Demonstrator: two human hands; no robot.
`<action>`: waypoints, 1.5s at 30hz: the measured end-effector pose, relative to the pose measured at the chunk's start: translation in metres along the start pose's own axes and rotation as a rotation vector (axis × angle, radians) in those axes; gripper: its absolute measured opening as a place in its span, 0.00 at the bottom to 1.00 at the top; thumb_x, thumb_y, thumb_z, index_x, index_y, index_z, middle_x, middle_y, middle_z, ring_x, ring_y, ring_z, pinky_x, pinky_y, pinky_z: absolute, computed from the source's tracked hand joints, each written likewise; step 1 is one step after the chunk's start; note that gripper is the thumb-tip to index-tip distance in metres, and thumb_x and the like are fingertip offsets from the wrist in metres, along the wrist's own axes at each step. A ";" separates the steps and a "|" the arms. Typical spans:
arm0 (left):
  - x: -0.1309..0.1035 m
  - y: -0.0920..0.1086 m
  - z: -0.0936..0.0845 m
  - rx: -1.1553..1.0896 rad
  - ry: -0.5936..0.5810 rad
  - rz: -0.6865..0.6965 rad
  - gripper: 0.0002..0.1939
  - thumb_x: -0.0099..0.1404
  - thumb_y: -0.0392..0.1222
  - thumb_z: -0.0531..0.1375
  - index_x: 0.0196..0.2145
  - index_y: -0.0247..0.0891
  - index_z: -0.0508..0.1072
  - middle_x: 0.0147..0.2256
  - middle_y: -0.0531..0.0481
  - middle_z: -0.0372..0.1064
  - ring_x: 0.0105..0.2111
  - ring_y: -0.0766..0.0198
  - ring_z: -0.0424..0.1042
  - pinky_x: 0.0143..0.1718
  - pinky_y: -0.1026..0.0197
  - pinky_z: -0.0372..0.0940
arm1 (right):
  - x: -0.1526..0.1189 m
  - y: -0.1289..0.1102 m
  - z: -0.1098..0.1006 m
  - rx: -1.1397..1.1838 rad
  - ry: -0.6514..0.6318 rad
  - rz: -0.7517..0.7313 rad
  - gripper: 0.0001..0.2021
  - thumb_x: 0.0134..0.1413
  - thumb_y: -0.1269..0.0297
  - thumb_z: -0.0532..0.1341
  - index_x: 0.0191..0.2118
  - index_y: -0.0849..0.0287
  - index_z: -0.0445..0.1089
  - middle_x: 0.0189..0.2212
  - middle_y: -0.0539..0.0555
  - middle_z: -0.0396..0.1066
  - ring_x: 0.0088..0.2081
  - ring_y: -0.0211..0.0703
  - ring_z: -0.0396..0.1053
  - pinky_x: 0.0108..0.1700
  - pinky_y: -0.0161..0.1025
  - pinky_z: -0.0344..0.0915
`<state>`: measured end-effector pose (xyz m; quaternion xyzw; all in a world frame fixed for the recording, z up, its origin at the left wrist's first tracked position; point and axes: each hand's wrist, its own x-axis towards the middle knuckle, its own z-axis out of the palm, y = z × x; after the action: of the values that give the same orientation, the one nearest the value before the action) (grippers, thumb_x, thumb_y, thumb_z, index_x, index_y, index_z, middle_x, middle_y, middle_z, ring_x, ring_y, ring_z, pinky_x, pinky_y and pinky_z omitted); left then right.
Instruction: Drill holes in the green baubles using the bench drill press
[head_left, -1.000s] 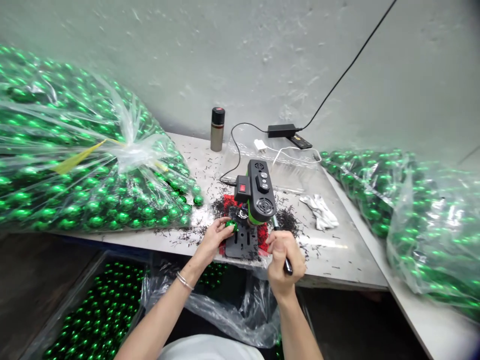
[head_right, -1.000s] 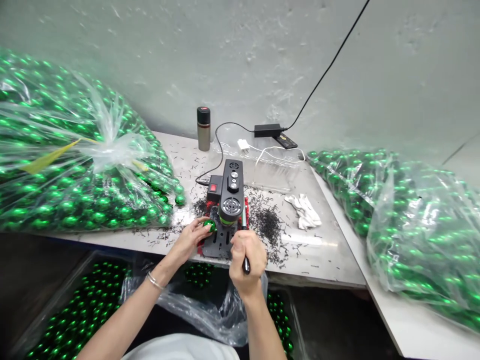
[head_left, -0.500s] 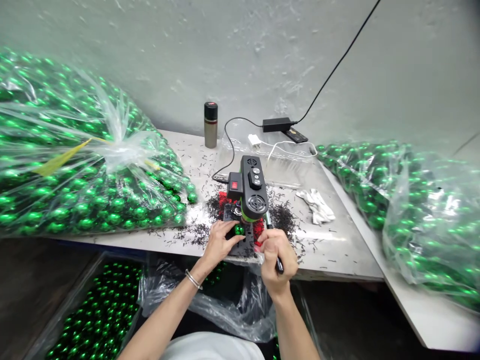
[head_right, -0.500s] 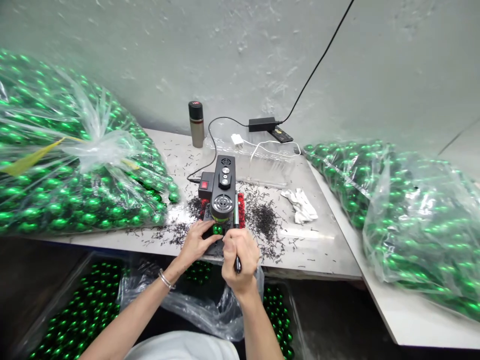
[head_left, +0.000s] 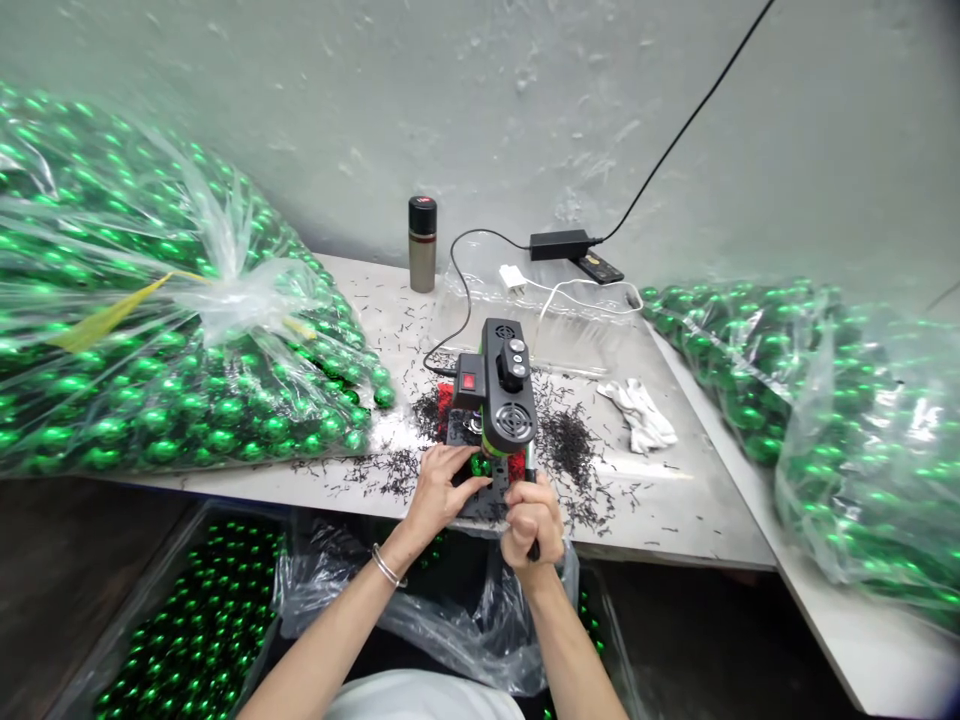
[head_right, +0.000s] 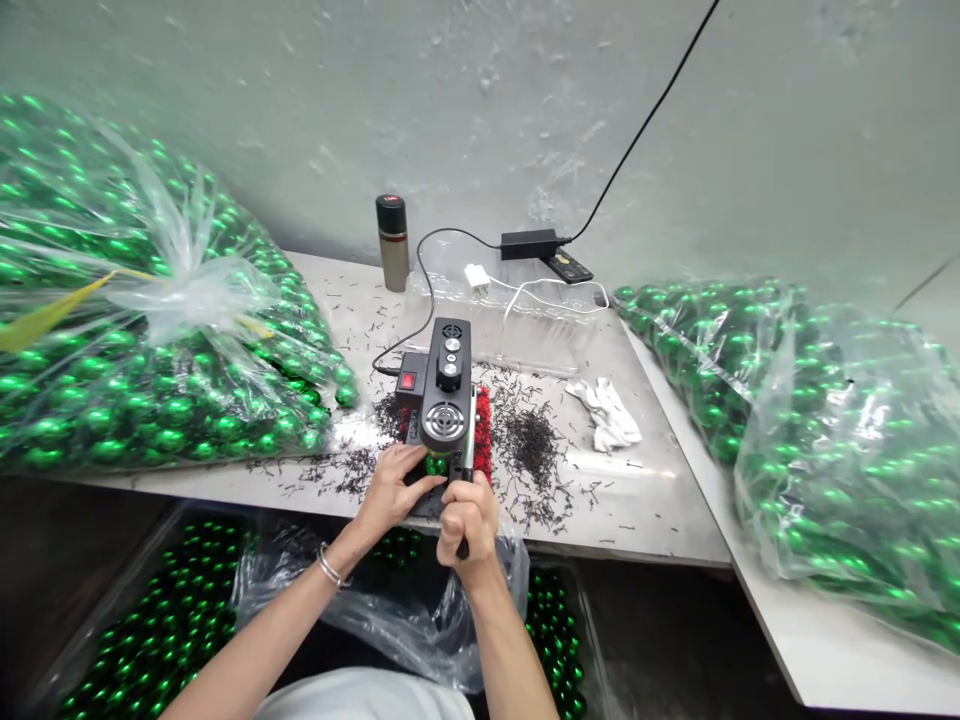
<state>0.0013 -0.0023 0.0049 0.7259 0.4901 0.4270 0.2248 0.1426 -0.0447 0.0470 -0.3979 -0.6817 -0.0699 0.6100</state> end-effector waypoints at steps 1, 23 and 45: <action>0.000 0.001 -0.001 -0.003 -0.004 -0.005 0.17 0.63 0.50 0.65 0.47 0.40 0.78 0.42 0.44 0.78 0.43 0.52 0.73 0.51 0.46 0.64 | -0.001 0.002 0.001 -0.007 -0.016 -0.028 0.13 0.66 0.68 0.47 0.30 0.54 0.61 0.26 0.47 0.67 0.26 0.36 0.66 0.45 0.44 0.71; -0.071 0.019 -0.053 0.150 -0.138 0.210 0.29 0.64 0.53 0.64 0.59 0.40 0.67 0.51 0.40 0.73 0.50 0.50 0.71 0.49 0.49 0.68 | 0.069 -0.045 -0.018 0.168 0.034 0.287 0.14 0.62 0.74 0.53 0.24 0.58 0.59 0.22 0.48 0.60 0.25 0.36 0.61 0.27 0.38 0.54; 0.051 -0.025 -0.107 -0.417 0.051 -0.577 0.24 0.62 0.49 0.66 0.53 0.37 0.74 0.36 0.47 0.76 0.33 0.60 0.75 0.36 0.60 0.68 | 0.059 -0.039 -0.019 0.165 -0.014 0.222 0.15 0.61 0.77 0.52 0.24 0.58 0.59 0.22 0.48 0.61 0.27 0.37 0.64 0.28 0.36 0.57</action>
<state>-0.0934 0.0449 0.0637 0.4850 0.5828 0.4548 0.4671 0.1361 -0.0553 0.1194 -0.4196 -0.6411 0.0569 0.6401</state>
